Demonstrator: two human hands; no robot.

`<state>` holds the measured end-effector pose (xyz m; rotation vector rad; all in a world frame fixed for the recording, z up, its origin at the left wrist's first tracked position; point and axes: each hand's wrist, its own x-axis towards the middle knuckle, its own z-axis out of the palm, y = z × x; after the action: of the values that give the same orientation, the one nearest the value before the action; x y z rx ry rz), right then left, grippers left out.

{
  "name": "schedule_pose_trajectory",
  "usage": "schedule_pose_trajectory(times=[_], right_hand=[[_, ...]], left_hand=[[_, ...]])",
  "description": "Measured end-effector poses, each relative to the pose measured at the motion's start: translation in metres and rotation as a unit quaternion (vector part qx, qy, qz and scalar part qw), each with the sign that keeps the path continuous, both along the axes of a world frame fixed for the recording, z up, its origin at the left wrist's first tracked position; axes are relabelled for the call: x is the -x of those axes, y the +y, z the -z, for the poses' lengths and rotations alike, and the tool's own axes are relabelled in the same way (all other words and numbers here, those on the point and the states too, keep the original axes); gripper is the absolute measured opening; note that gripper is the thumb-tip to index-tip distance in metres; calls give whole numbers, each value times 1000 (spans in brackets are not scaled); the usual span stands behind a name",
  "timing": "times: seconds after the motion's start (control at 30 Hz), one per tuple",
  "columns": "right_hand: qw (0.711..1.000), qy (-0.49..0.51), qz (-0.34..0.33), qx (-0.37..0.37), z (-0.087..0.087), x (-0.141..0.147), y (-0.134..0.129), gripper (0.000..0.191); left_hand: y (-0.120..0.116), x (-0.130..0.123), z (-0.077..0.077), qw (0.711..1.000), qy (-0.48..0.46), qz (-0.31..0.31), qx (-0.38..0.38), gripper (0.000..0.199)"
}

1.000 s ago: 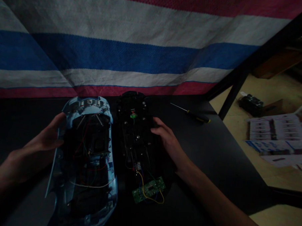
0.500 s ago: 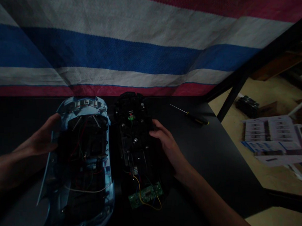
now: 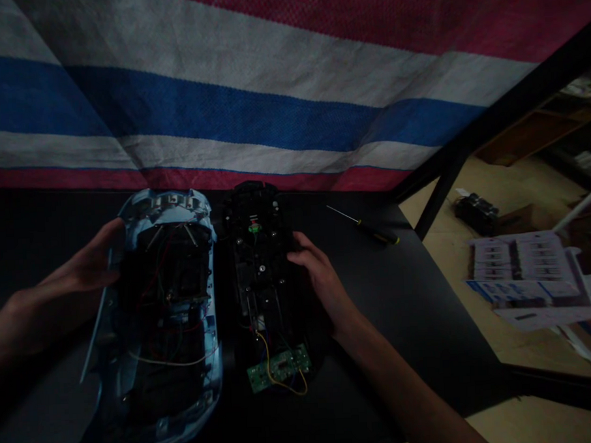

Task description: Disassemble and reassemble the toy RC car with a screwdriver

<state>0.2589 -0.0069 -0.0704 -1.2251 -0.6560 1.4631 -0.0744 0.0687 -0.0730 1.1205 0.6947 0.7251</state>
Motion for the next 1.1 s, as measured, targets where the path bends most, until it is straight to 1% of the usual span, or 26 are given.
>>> schedule_pose_trajectory(times=[0.1,0.27,0.43,0.63,0.73,0.87,1.0,1.1], right_hand=[[1000,-7,-15,-11,0,0,1,24],[999,-30,-25,-16,0,0,2,31],[1000,-21,-14,-17,0,1,1,30],[998,-49,-31,-40,3,-1,4,30],[997,-58,-33,-45,3,-2,4,32],[996,-65,-28,-54,4,-3,2,29],[996,-58,-30,-62,5,-5,0,33],[996,-65,-21,-52,4,-4,0,35]], left_hand=[[1,-2,-1,998,6,-24,51,74],[0,-4,-3,999,-6,-31,36,67],[-2,-5,-4,999,-18,-25,25,62],[-1,-11,-8,999,-8,-31,19,68],[-2,-13,-8,999,-12,-39,9,66],[-4,-15,-10,999,-11,-45,1,59],[-5,-18,-13,999,-13,-37,-1,62],[-4,-18,-13,999,-7,-41,1,64]])
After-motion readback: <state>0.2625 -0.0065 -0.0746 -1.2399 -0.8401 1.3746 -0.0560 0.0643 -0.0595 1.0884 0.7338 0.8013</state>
